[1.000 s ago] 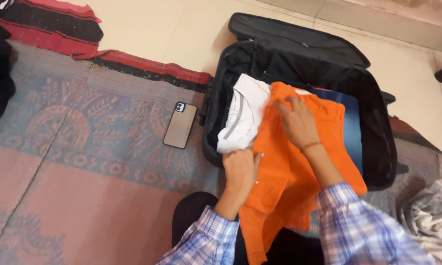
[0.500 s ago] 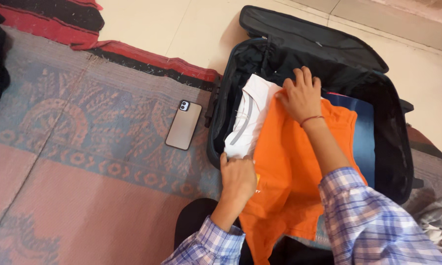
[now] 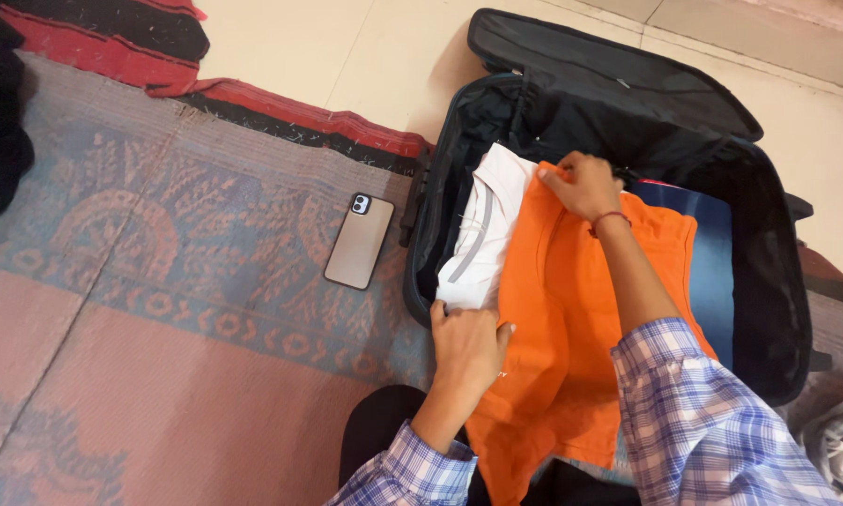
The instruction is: The person folds an orange shirt by hand and places it into a suitcase that already contains folded pants and a white shirt.
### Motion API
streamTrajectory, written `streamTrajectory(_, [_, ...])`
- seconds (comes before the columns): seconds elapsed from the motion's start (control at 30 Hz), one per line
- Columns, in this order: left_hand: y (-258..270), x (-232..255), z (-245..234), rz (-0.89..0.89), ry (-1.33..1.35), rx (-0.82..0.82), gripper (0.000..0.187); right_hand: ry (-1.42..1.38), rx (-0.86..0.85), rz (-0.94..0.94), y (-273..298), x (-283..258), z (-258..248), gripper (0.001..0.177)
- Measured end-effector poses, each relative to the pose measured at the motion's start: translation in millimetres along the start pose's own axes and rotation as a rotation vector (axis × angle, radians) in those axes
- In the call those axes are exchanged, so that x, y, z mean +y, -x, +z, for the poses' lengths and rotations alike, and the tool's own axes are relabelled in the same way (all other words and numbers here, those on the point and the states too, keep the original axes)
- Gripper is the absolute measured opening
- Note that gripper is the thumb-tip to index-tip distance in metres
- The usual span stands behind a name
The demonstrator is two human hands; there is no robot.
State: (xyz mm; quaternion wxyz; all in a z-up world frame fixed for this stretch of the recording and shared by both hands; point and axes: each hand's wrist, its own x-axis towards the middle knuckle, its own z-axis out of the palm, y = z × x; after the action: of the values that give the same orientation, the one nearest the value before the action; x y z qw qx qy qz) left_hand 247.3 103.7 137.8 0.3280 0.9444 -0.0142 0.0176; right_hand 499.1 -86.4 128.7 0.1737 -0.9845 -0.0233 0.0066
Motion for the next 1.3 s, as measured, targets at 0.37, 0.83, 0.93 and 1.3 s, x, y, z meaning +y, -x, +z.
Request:
streamTrajectory(0.37, [-4, -6, 11, 0.002, 0.01, 0.036, 0.03, -0.213, 0.562, -0.238, 86, -30, -35, 0.048])
streamTrajectory(0.83, [17, 26, -18, -0.077, -0.044, 0.302, 0.039, -1.052, 0.082, 0.611, 461, 43, 147, 0.042])
streamTrajectory(0.93, [55, 30, -16, -0.099, -0.061, 0.347, 0.064, -1.117, -0.217, 0.49, 462, 30, 135, 0.035])
streamTrajectory(1.3, [121, 38, 2, -0.144, -0.1, -0.048, 0.115, -1.272, -0.389, 0.187, 462, 48, 144, 0.022])
